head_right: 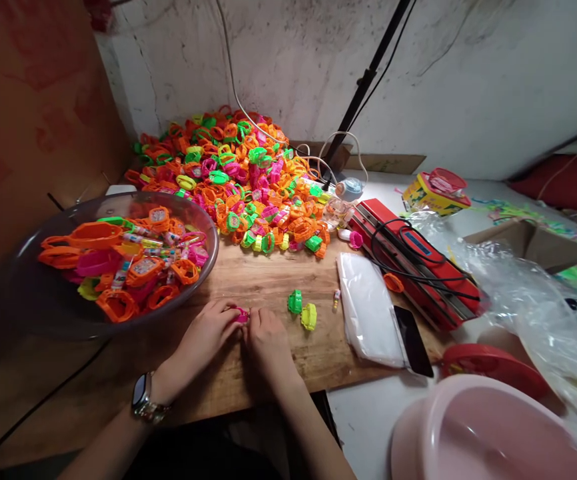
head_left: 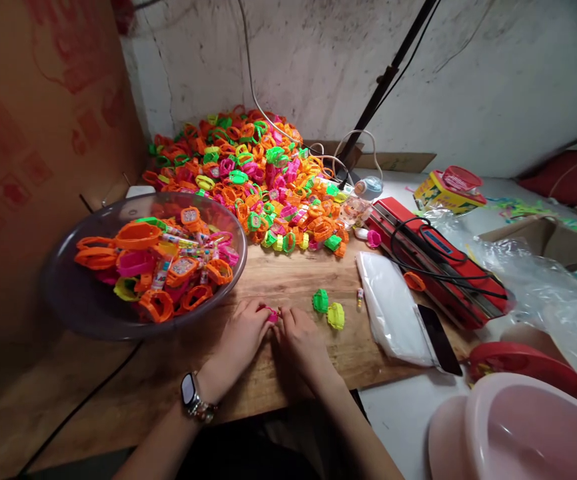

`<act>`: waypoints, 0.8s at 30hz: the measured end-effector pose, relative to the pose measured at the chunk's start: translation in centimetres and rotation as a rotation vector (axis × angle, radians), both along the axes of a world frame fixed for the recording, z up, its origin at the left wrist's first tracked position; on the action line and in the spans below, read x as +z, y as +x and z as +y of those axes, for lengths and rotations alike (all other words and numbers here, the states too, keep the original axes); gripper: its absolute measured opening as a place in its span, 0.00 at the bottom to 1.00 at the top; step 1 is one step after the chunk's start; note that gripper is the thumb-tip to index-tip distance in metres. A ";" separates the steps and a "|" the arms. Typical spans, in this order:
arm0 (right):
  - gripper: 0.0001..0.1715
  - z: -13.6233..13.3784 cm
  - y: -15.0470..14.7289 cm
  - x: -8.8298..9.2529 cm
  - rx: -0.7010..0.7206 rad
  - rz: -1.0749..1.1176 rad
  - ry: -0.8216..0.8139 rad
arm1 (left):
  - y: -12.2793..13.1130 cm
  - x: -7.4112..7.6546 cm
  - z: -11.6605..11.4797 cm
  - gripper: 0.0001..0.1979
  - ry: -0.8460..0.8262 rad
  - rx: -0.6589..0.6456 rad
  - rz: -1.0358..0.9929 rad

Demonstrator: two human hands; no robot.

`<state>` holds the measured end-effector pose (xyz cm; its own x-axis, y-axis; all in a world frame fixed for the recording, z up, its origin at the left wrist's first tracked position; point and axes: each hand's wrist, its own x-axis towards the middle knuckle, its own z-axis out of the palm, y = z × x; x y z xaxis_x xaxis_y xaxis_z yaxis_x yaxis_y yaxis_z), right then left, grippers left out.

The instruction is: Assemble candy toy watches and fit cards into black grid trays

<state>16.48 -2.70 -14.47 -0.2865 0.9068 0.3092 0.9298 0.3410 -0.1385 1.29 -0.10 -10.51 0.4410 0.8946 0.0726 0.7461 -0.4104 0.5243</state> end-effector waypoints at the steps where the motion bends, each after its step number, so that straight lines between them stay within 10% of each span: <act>1: 0.09 0.0 -0.1 0.1 -0.008 -0.062 -0.001 | 0.1 -0.1 0.0 0.09 -0.010 -0.002 0.013; 24: 0.13 -1.8 -0.6 0.3 -0.085 -0.055 0.049 | 1.2 0.1 -0.6 0.10 -0.056 -0.028 0.126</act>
